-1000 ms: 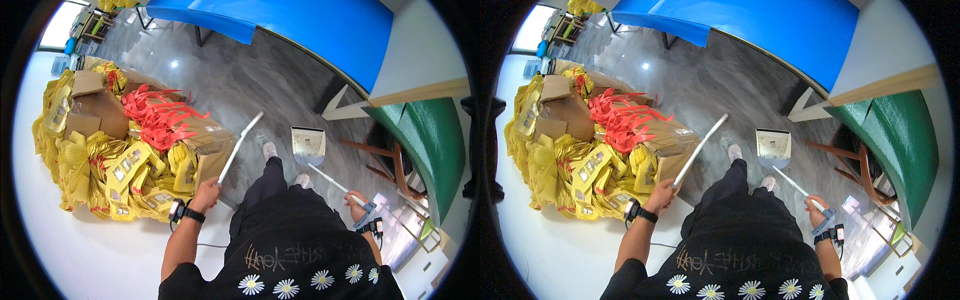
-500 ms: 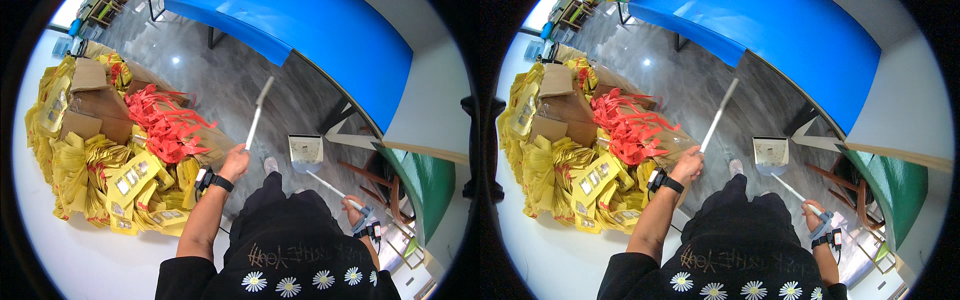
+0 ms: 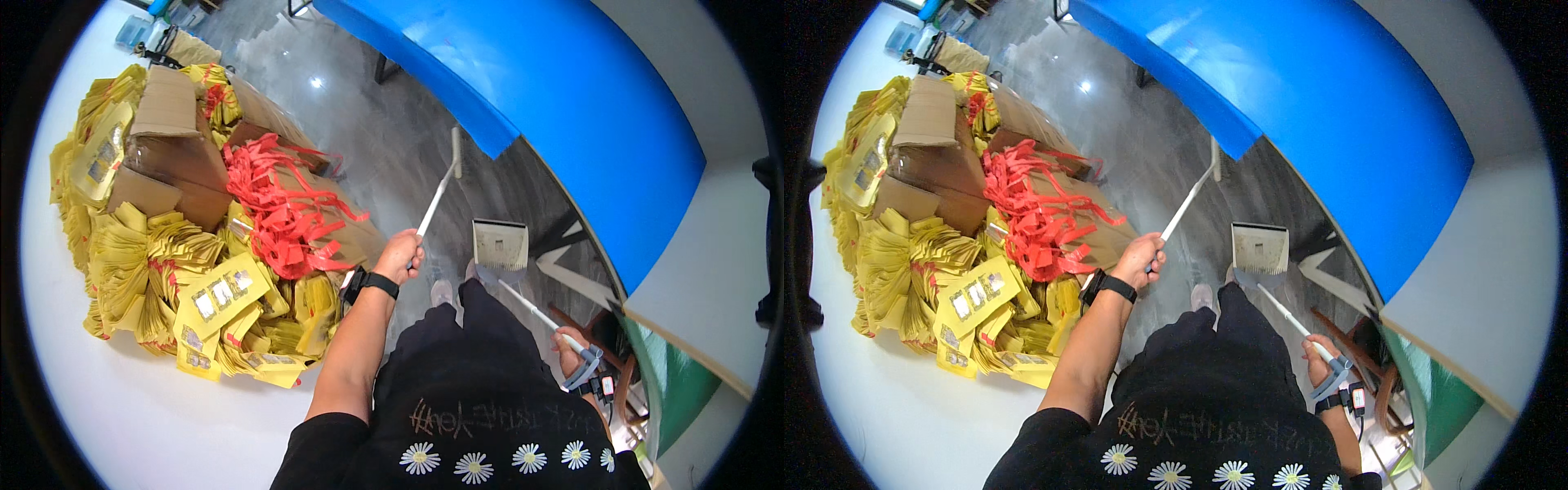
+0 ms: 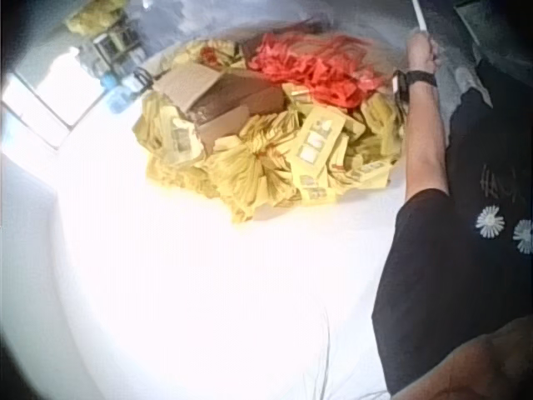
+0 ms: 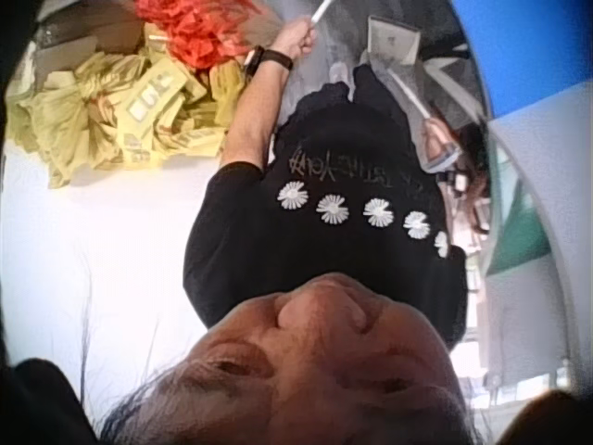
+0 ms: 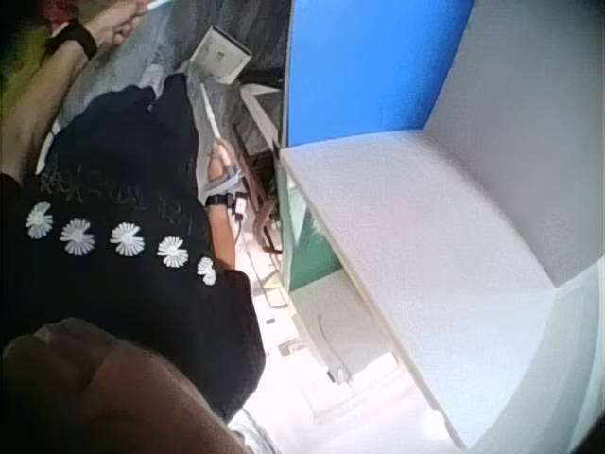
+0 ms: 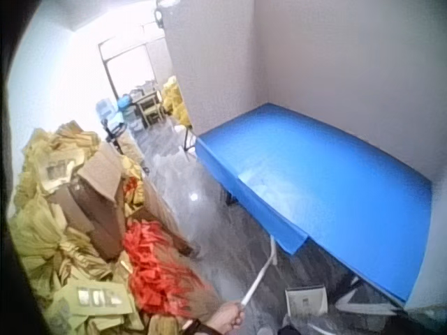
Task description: The person sweeps a tiled floor using a broom and dustpan, moving debris into the dustpan and walking through a room with chairs, tables, and stacked packages. The person continues sweeping different areas and eventually places the broom and dustpan against a wall.
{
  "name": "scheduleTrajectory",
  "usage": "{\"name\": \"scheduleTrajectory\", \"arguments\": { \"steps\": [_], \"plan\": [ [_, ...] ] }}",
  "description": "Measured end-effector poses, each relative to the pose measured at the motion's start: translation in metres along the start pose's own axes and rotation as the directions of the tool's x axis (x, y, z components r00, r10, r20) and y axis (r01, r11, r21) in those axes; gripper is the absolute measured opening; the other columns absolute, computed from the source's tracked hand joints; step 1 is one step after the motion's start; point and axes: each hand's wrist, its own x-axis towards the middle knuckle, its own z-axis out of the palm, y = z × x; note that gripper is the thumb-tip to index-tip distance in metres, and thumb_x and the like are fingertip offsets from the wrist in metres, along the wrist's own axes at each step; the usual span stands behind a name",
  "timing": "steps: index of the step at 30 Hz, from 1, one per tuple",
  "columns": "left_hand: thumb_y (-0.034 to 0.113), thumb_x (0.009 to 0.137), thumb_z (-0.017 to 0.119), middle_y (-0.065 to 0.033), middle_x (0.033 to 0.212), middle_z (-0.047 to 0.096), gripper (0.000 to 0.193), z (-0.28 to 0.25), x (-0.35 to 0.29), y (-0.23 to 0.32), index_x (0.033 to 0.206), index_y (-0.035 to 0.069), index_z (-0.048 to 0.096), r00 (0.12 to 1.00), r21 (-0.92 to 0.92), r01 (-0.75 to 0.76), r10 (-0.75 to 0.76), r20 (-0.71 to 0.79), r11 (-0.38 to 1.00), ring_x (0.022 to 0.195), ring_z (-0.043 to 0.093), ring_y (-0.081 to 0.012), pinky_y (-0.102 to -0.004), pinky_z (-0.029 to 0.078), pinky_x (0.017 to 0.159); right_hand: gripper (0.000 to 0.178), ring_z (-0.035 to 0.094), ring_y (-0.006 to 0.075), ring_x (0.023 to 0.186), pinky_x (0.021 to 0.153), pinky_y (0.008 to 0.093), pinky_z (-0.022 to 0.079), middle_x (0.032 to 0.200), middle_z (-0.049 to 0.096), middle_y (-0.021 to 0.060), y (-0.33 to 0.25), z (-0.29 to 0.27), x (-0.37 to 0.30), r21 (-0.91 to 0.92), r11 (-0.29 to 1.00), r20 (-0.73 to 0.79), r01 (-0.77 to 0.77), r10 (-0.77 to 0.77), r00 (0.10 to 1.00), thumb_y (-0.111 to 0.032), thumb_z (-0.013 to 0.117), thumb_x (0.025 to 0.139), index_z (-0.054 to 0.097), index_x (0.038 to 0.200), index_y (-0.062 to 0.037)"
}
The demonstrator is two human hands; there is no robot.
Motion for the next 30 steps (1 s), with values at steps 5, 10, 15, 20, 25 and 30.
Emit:
{"name": "scheduleTrajectory", "arguments": {
  "steps": [5, 10, 15, 20, 25, 30],
  "plan": [
    [0.015, 0.094, 0.05, 0.0021, 0.065, 0.047, 0.036, -0.002, -0.014, 0.03, 0.13, 0.015, 0.047, 0.997, -0.107, -0.071, 0.069, -0.026, 0.992, 0.045, 0.039, -0.0077, -0.0272, 0.027, 0.038, 0.014, 0.064, 0.0142, 0.069, 0.062, 0.0285, 0.056, 0.082, 0.067, 0.0073, -0.032, -0.004, 0.04, -0.037, 0.997, 0.067, 0.062, -0.06, 0.996, -0.013, 0.068, 0.088, 0.068, 0.099, -0.0029],
    [0.019, 0.097, 0.051, 0.0029, 0.066, 0.045, 0.033, 0.007, -0.016, 0.051, 0.129, 0.018, 0.045, 0.986, -0.186, -0.047, 0.076, 0.15, 0.981, 0.045, 0.035, -0.0055, -0.0249, 0.024, 0.038, 0.017, 0.063, 0.0124, 0.065, 0.058, 0.0268, 0.053, 0.079, 0.067, 0.0076, -0.054, 0.01, 0.073, -0.087, 0.996, 0.149, 0.001, 0.012, 0.989, -0.017, 0.067, 0.089, 0.068, 0.102, -0.0053],
    [0.018, 0.096, 0.053, 0.0033, 0.067, 0.047, 0.023, 0.019, 0.036, 0.102, 0.118, 0.019, 0.05, 0.972, -0.278, 0.048, 0.019, 0.236, 0.959, 0.048, 0.037, -0.0059, -0.0251, 0.026, 0.041, 0.017, 0.06, 0.0111, 0.066, 0.06, 0.0262, 0.05, 0.08, 0.067, 0.0069, -0.075, 0.049, 0.113, -0.145, 0.987, 0.218, 0.076, -0.044, 0.975, -0.014, 0.063, 0.093, 0.064, 0.106, -0.0026],
    [0.015, 0.094, 0.051, 0.002, 0.068, 0.048, 0.011, -0.01, 0.109, 0.18, 0.105, 0.018, 0.051, 0.971, -0.248, 0.084, -0.024, 0.236, 0.965, 0.048, 0.037, -0.0072, -0.0259, 0.026, 0.042, 0.019, 0.063, 0.0132, 0.063, 0.058, 0.0283, 0.051, 0.076, 0.068, 0.0085, -0.132, 0.116, 0.148, -0.146, 0.988, 0.108, -0.055, 0.072, 0.992, -0.018, 0.068, 0.09, 0.068, 0.104, -0.0053],
    [0.019, 0.095, 0.05, 0.0032, 0.067, 0.047, 0.012, -0.11, 0.142, 0.251, 0.107, 0.02, 0.053, 0.981, -0.303, 0.097, -0.04, 0.191, 0.948, 0.048, 0.035, -0.0068, -0.0256, 0.024, 0.042, 0.018, 0.063, 0.0155, 0.062, 0.058, 0.0301, 0.05, 0.072, 0.067, 0.0086, -0.2, 0.171, 0.174, -0.188, 0.981, 0.13, 0.054, -0.029, 0.991, -0.018, 0.066, 0.09, 0.068, 0.102, -0.0041],
    [0.019, 0.097, 0.049, 0.0034, 0.067, 0.046, 0.036, -0.19, 0.132, 0.302, 0.133, 0.02, 0.046, 0.994, -0.324, 0.101, -0.079, 0.08, 0.941, 0.046, 0.033, -0.0068, -0.0256, 0.024, 0.041, 0.015, 0.063, 0.014, 0.065, 0.06, 0.0298, 0.051, 0.075, 0.067, 0.0064, -0.241, 0.222, 0.212, -0.173, 0.981, 0.074, -0.088, 0.102, 0.992, -0.014, 0.067, 0.088, 0.069, 0.099, -0.0043]
  ]
}}
